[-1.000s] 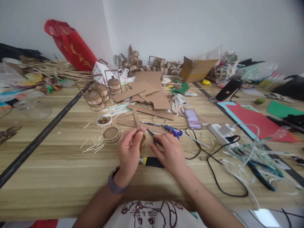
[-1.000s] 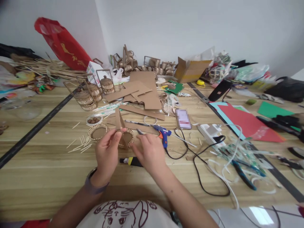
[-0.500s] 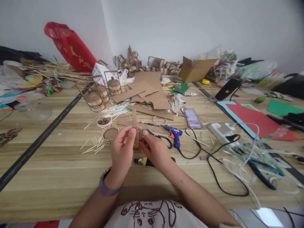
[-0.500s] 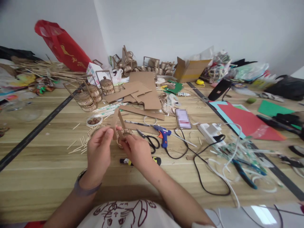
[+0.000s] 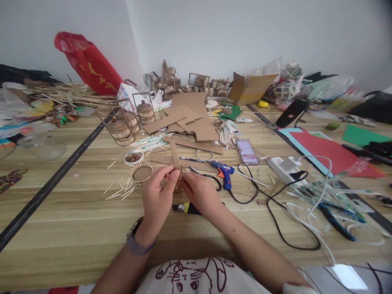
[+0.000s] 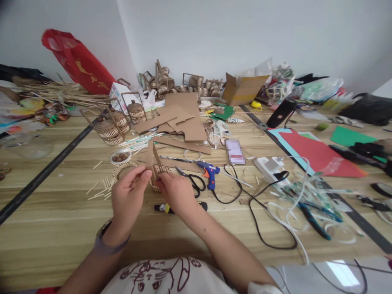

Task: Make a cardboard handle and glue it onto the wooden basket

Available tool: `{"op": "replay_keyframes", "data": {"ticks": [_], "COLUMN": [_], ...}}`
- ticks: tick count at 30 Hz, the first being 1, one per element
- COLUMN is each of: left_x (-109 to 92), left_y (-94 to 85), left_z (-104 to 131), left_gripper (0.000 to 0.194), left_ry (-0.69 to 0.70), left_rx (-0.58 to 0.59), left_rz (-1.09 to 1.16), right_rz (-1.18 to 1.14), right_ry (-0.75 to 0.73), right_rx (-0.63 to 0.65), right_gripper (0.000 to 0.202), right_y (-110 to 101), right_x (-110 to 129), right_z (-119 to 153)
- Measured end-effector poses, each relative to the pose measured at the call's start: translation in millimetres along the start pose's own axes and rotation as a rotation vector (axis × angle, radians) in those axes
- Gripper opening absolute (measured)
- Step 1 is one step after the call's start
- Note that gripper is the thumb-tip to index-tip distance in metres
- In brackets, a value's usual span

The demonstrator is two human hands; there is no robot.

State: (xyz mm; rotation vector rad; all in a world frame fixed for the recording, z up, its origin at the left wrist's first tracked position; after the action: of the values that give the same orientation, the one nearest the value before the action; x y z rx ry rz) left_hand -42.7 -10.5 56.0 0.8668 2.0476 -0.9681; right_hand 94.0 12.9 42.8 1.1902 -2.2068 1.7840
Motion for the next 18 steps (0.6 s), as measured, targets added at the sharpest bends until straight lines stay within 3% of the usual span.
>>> {"op": "replay_keyframes", "data": {"ticks": [10,18], "left_x": [0,-12], "left_y": [-0.2,10.5], "left_z": [-3,-2], "left_gripper": [0.018,0.013], "left_ry": [0.034,-0.004], "left_rx": [0.085,0.061], "left_rz": [-0.05,-0.028], "right_rz": [0.078,-0.03], "right_ry": [-0.101,-0.165], "right_rx": [0.05,-0.319], "right_gripper": [0.012,0.026], "right_y": [-3,-14], "right_x": [1,10], "right_z": [-7,6]}}
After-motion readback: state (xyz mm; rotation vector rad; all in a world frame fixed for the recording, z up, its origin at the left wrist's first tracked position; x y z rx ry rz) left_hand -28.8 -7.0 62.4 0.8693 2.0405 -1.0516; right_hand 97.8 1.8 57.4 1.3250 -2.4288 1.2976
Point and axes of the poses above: each hand's wrist, its own z-axis away from the middle knuckle, its own y-axis out of the palm, x = y × z, the point moved 3 cm from there along -z, towards the middle knuckle, and after that the axes turned 9 degrees about -z, right-handed, at the moved point
